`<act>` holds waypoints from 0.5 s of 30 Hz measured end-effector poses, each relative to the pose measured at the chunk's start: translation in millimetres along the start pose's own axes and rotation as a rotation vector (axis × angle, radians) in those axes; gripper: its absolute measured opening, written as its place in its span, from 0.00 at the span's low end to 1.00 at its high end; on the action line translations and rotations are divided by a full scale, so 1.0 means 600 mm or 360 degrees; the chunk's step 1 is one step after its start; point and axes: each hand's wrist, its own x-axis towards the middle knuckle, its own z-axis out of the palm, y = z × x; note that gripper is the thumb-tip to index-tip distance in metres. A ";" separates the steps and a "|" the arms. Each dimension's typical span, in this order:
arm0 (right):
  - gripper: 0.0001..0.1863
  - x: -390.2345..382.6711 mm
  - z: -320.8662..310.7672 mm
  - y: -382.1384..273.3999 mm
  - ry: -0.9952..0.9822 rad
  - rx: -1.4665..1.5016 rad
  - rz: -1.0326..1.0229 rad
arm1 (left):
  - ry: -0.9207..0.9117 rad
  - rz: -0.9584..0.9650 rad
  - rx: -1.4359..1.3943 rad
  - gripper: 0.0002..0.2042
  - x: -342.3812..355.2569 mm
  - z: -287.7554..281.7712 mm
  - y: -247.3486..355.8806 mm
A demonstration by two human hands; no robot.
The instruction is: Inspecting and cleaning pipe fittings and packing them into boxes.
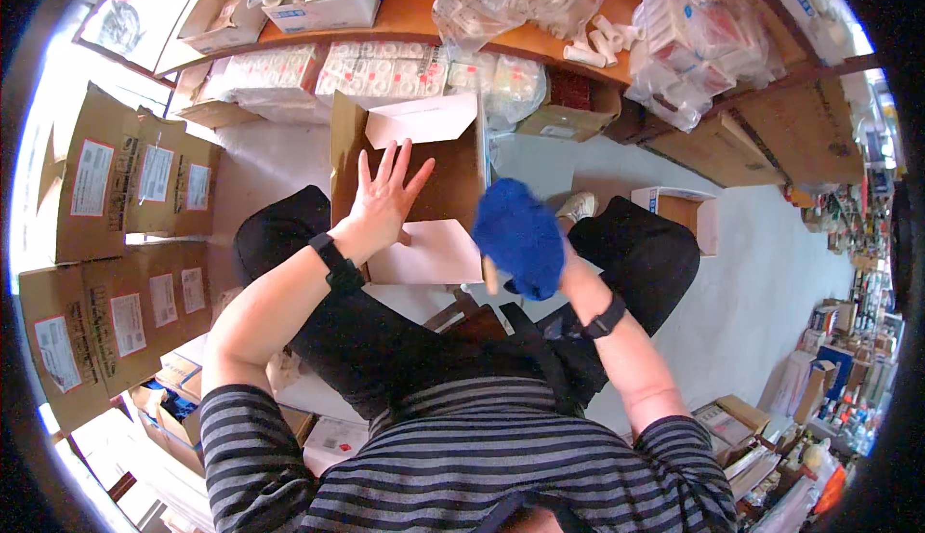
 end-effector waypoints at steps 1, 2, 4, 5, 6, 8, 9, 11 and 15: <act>0.07 0.001 0.019 -0.003 -0.0008 0.0458 0.0301 | -0.0028 -0.0025 -0.0037 0.60 0.007 0.003 -0.001; 0.10 -0.001 0.033 -0.004 -0.0121 0.0517 0.0619 | -0.0090 -0.0007 -0.0102 0.60 0.013 0.008 -0.003; 0.10 0.006 0.055 0.001 -0.0499 -0.0364 0.0485 | -0.0218 0.0009 -0.0186 0.59 0.019 0.020 -0.008; 0.10 0.005 0.066 -0.001 -0.0450 -0.0375 0.0388 | -0.0259 0.0035 -0.0246 0.52 0.022 0.026 -0.012; 0.10 0.009 0.071 0.002 -0.0336 -0.0374 0.0200 | -0.0327 0.0040 -0.0300 0.50 0.018 0.032 -0.015; 0.10 0.012 0.077 0.003 -0.0433 -0.0401 0.0286 | -0.0443 0.0069 -0.0409 0.44 0.013 0.041 -0.021; 0.10 0.013 0.077 0.003 -0.0432 -0.0424 0.0332 | -0.0191 -0.0051 -0.0662 0.37 0.006 0.046 -0.020; 0.10 0.016 0.073 0.005 -0.0319 -0.0304 0.0392 | 0.0184 -0.0282 -0.1543 0.35 -0.009 0.056 -0.001; 0.12 0.017 0.049 0.020 -0.0400 0.0016 0.0209 | 0.0153 -0.1069 -0.2702 0.30 -0.014 0.081 0.061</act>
